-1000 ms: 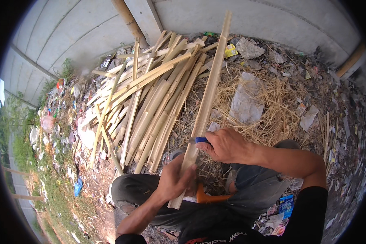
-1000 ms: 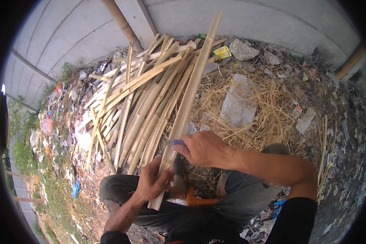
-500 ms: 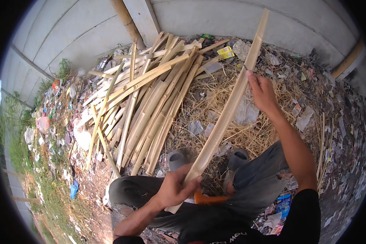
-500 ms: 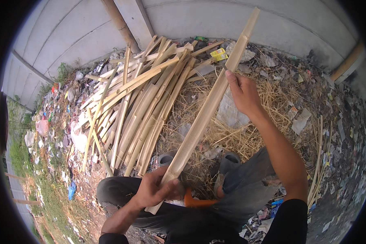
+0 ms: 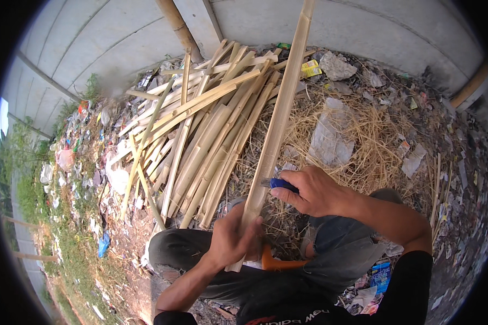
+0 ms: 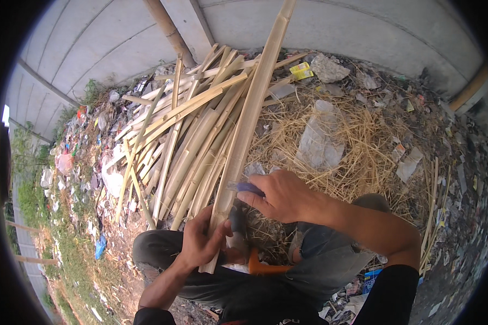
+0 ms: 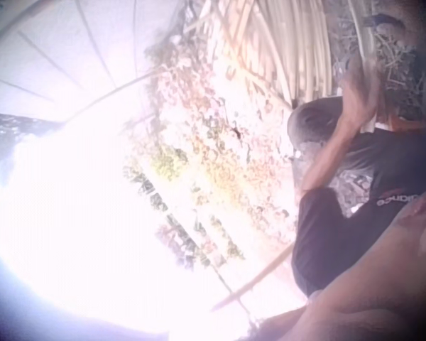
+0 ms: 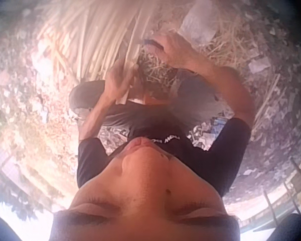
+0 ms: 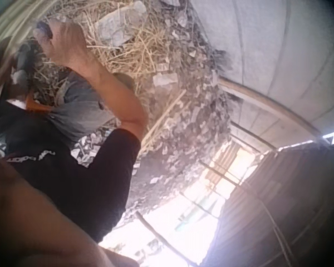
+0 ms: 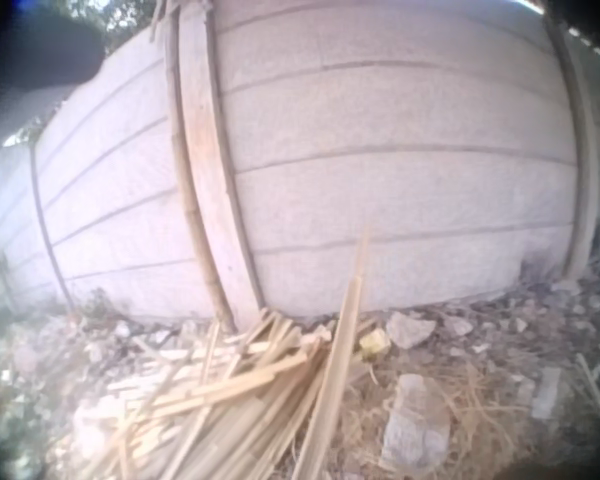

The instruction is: The person sits on the ground and uses a blue utility knife to shave thin strips from a long bamboo pole. They repeatedly run the blade along the length of the pole to smooth its surface, holding the pole with their left hand and the knife with their right.

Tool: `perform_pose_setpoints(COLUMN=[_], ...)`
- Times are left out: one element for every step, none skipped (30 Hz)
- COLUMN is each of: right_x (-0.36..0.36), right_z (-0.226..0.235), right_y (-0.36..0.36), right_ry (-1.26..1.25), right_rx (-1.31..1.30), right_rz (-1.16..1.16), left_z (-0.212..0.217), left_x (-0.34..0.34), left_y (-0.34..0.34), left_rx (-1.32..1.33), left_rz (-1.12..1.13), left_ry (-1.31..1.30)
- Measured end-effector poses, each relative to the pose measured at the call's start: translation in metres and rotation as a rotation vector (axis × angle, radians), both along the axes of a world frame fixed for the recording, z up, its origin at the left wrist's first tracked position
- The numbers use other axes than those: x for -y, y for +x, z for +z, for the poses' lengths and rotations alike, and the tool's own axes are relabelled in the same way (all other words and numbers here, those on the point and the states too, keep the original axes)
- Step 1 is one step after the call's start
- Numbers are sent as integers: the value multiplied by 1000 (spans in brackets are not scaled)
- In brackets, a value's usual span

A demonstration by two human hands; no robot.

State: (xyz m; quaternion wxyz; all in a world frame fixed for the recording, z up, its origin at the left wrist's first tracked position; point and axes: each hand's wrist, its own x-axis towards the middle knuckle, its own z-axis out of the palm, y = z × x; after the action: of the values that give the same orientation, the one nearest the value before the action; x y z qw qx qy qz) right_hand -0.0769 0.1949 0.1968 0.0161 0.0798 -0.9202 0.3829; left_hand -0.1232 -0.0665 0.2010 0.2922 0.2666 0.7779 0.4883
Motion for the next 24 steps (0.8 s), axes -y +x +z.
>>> perform_pose_setpoints(right_x=[9,15,19,21,23,23,22,22,22,22,23,23,24,25,25,25,25,24,24,23,22,21,20,18], right_z=[1,1,-3,-9,-12,-13,-12,-12,-12,-12,-12,-14,-18,-20,-20,-20,-19,-20,-24,-27,-29,-31,-30,-28], right_y=[5,9,11,12,12,12,11,10,10,11,13,14,15,16,15,13,11,10,8,5,3,0,-2,-5], right_ry=[-2,-3,0,3,5,7,9,12,6,-1,-5,-11,-17,-26,4,33,63,66,70,75,81,87,95,109], right_rx=[22,44,46,49,51,78,104,129,120,111,106,98,90,83,77,71,62,53,44,33,11,-10,-31,-48], right_rz=[34,67,72,79,88,99,109,119,128,137,144,140,136,135,121,107,95,93,90,85,80,75,71,59], left_z=[0,-1,-3,-5,-6,-8,-9,-10,-11,-12,-11,-9,-8,-8,-8,-9,-12,-18,-22,-22,-21,-21,-20,-19], left_x=[-1,-2,-3,-4,-3,-3,-3,-3,-3,-3,-3,-4,-4,-4,-4,-4,-3,-1,0,-1,-2,-2,-4,-6], left_y=[-1,-1,-2,-2,-2,-2,-2,-2,-2,-3,-3,-3,-3,-3,-4,-4,-5,-8,-9,-9,-10,-11,-12,-13], left_rx=[-8,7,21,36,42,48,54,54,54,53,76,98,121,109,96,84,14,-56,-126,-147,-167,-188,-193,-198], left_rz=[6,14,21,30,35,38,41,31,21,10,20,29,38,41,44,45,27,8,-11,-5,0,6,23,39], left_ry=[-9,-8,-7,-7,-14,-21,-28,-11,6,22,2,-19,-40,-44,-47,-50,-47,-44,-41,-40,-39,-38,-43,-47])
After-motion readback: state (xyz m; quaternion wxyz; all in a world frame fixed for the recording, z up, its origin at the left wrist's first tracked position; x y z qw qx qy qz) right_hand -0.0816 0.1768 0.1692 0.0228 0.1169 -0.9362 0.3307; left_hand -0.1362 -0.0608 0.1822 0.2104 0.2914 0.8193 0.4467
